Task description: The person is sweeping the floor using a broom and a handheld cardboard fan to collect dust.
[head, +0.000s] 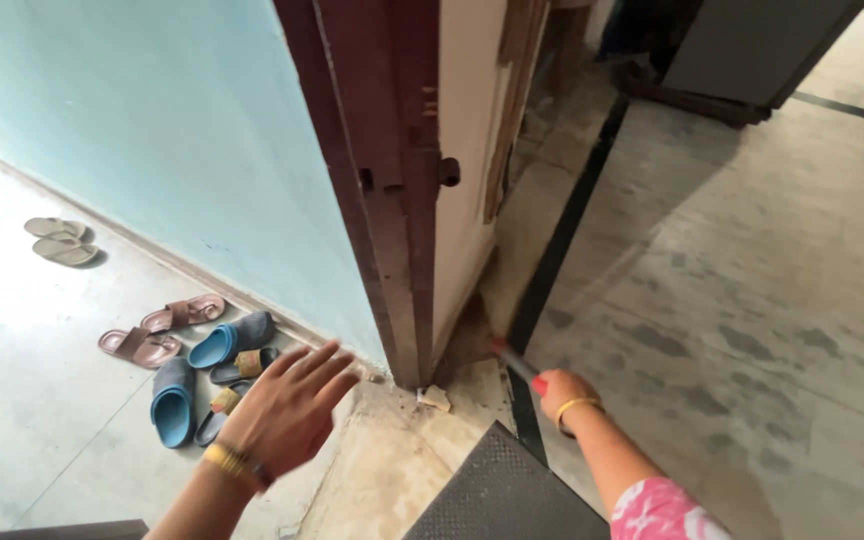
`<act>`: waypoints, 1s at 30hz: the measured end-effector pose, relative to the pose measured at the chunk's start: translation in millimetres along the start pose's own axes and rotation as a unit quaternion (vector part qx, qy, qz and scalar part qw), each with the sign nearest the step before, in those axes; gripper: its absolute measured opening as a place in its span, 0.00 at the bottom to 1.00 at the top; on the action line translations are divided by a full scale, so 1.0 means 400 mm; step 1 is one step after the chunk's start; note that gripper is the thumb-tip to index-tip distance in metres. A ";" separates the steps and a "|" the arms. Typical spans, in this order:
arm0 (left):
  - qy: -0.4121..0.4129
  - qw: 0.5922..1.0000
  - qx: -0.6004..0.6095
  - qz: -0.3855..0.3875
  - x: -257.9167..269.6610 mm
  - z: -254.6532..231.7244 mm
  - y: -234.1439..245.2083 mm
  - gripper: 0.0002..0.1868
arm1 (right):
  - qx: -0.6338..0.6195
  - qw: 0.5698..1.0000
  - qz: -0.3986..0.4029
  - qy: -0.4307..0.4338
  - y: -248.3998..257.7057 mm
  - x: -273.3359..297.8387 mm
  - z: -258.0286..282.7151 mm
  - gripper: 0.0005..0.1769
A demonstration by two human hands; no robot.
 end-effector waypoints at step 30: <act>0.242 0.965 0.004 0.100 0.332 0.072 -0.183 0.25 | 0.110 0.976 0.185 0.026 -0.369 0.560 -0.073 0.16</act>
Point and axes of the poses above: each hand's wrist, its own x-axis away from the middle knuckle, its own y-axis out of the back of the hand, z = x × y, the point moved 9 cm from there along -x, towards the middle knuckle, and after that the axes turned 1 degree about z, right-handed, at the moved point
